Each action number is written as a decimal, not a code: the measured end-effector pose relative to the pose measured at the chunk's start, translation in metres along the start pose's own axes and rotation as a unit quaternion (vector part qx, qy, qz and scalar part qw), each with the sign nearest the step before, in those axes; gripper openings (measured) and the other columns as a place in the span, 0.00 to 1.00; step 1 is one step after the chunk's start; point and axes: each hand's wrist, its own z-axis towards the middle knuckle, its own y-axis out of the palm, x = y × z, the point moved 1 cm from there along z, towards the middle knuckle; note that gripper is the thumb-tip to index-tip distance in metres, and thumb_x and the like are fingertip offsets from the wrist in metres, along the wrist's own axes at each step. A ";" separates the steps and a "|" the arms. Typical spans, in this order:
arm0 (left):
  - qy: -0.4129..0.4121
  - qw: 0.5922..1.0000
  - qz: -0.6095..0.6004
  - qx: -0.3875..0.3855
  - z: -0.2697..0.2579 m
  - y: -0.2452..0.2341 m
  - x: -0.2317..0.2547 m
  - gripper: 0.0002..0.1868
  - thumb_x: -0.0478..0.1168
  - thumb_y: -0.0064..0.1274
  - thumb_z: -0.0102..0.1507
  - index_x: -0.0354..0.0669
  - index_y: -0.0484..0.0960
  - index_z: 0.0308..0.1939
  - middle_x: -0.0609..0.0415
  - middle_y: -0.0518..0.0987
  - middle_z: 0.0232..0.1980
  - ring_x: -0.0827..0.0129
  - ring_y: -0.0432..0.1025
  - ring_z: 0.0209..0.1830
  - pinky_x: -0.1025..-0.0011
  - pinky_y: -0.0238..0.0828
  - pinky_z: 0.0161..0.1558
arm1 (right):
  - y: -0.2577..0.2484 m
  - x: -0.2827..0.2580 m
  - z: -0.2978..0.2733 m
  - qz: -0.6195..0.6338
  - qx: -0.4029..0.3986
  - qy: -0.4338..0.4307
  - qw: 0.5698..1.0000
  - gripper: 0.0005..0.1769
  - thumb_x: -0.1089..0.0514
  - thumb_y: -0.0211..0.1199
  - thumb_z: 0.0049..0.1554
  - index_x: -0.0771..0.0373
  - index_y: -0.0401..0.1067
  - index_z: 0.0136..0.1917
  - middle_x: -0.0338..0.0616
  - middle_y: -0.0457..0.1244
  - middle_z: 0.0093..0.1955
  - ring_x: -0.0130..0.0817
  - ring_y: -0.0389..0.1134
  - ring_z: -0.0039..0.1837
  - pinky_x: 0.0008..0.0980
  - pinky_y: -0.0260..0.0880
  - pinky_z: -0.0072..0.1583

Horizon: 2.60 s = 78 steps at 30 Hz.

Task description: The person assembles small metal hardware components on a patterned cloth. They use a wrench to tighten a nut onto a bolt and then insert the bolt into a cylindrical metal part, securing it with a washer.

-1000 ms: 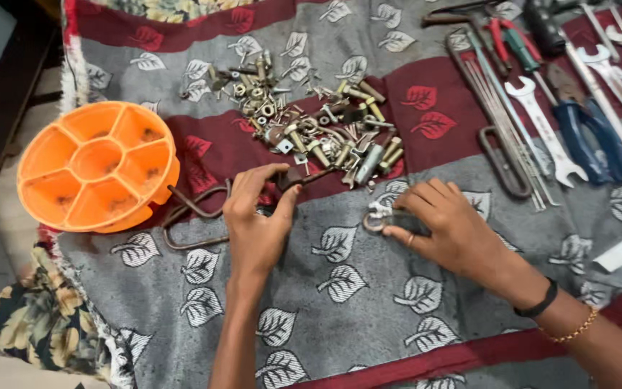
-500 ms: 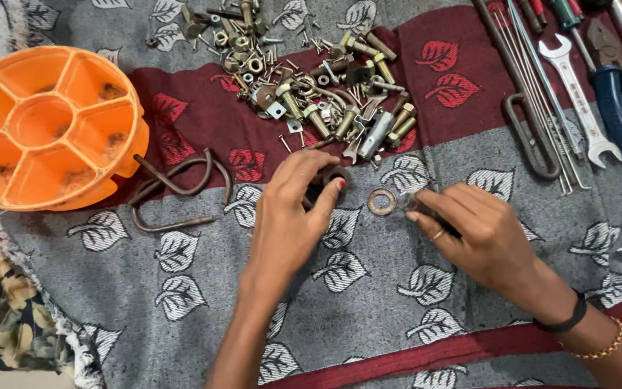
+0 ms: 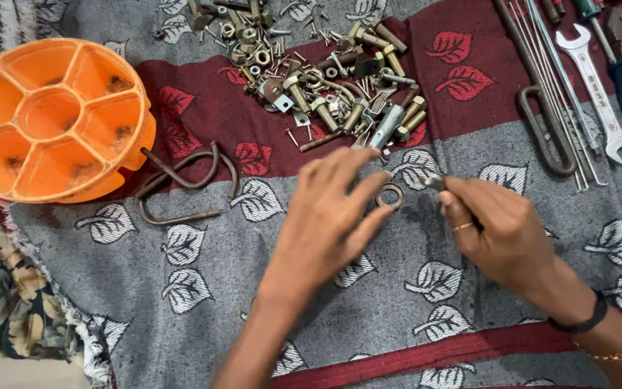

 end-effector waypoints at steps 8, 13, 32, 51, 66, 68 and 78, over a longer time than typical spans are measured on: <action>0.005 0.999 0.025 0.022 0.002 0.004 0.004 0.25 0.46 0.62 0.62 0.39 0.77 0.59 0.44 0.72 0.67 0.52 0.64 0.69 0.53 0.56 0.69 | -0.005 -0.009 0.005 -0.017 0.002 -0.034 0.999 0.10 0.64 0.65 0.59 0.70 0.73 0.53 0.53 0.67 0.43 0.44 0.70 0.42 0.39 0.70 0.44; -0.081 0.995 -0.035 0.051 0.003 -0.014 -0.014 0.29 0.40 0.63 0.60 0.38 0.75 0.64 0.46 0.76 0.62 0.55 0.68 0.65 0.58 0.61 0.64 | -0.010 -0.025 0.013 -0.041 -0.008 -0.045 0.998 0.13 0.63 0.67 0.56 0.68 0.73 0.54 0.51 0.66 0.49 0.47 0.68 0.50 0.43 0.70 0.52; -0.085 0.971 -0.221 -0.019 -0.006 0.026 0.014 0.38 0.36 0.67 0.55 0.49 0.70 0.69 0.49 0.84 0.52 0.55 0.77 0.54 0.58 0.66 0.64 | -0.025 -0.012 0.018 0.258 -0.003 0.127 0.958 0.13 0.67 0.58 0.65 0.70 0.74 0.62 0.44 0.68 0.55 0.25 0.70 0.53 0.23 0.73 0.54; -0.040 0.980 -0.196 0.010 -0.006 0.029 0.012 0.33 0.39 0.65 0.57 0.43 0.72 0.66 0.48 0.79 0.57 0.55 0.73 0.60 0.59 0.64 0.65 | -0.021 -0.042 0.013 0.064 -0.092 0.036 0.993 0.29 0.58 0.72 0.50 0.71 0.72 0.63 0.55 0.68 0.60 0.38 0.73 0.54 0.36 0.74 0.55; -0.017 0.989 -0.141 -0.029 -0.004 0.013 0.008 0.33 0.43 0.66 0.56 0.39 0.74 0.63 0.49 0.77 0.61 0.57 0.70 0.64 0.60 0.62 0.65 | -0.024 -0.031 0.013 0.083 -0.117 0.071 0.987 0.28 0.57 0.73 0.49 0.66 0.74 0.62 0.53 0.68 0.61 0.38 0.75 0.53 0.35 0.78 0.54; -0.016 0.988 -0.147 -0.040 -0.004 0.011 0.008 0.34 0.46 0.66 0.55 0.39 0.74 0.63 0.49 0.77 0.61 0.56 0.69 0.64 0.60 0.62 0.66 | -0.032 -0.027 0.019 0.053 -0.077 0.045 0.995 0.25 0.58 0.72 0.53 0.67 0.73 0.63 0.53 0.68 0.61 0.39 0.74 0.53 0.37 0.76 0.55; 0.001 0.993 -0.115 0.008 0.005 0.029 0.015 0.37 0.56 0.67 0.56 0.35 0.76 0.61 0.46 0.77 0.61 0.53 0.69 0.64 0.56 0.60 0.65 | 0.011 0.006 0.097 -0.060 -0.063 -0.117 0.989 0.28 0.68 0.63 0.53 0.69 0.67 0.68 0.55 0.65 0.62 0.52 0.64 0.66 0.45 0.65 0.67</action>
